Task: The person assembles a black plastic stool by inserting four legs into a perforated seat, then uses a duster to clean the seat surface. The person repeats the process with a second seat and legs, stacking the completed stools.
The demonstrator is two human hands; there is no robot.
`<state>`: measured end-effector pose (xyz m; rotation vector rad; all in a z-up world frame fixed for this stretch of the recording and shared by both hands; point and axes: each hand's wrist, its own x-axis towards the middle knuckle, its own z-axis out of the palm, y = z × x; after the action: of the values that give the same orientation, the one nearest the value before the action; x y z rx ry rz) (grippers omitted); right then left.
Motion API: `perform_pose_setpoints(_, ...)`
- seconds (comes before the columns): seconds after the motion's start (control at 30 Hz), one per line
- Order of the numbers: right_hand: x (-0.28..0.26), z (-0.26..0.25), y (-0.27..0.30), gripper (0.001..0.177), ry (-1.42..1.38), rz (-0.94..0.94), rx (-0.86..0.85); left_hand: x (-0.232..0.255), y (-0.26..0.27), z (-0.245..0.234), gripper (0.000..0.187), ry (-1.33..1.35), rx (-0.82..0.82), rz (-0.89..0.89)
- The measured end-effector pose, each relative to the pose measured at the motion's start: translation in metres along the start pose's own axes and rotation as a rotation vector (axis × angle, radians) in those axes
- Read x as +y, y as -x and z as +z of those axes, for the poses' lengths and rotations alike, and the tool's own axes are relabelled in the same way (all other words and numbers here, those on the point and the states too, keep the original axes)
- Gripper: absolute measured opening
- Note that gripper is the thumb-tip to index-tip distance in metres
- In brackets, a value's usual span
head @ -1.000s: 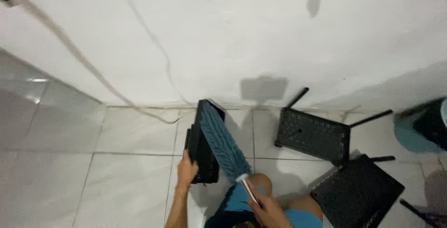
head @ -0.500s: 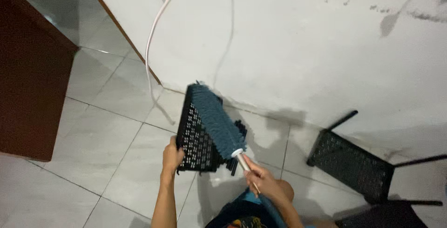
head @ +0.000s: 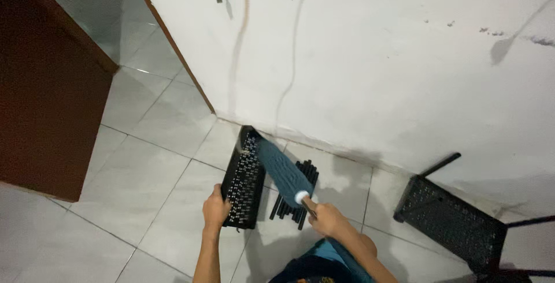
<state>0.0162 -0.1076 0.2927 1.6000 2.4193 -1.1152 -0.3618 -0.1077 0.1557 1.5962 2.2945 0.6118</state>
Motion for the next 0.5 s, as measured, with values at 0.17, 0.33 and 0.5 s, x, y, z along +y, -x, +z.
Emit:
perform_pose_setpoints(0.17, -0.004, -0.004, 0.01, 0.071, -0.034, -0.022, 0.016, -0.003, -0.008, 0.007, 0.043, 0.069, 0.018, -0.048)
perform_pose_setpoints(0.33, -0.031, -0.008, 0.006, 0.074, 0.044, -0.071, 0.11, -0.025, -0.03, 0.0, 0.055, 0.144, -0.056, 0.092)
perform_pose_setpoints(0.5, -0.059, -0.007, -0.01, 0.096, 0.103, 0.082, -0.028, -0.014, -0.056, -0.016, 0.039, 0.153, -0.093, 0.109)
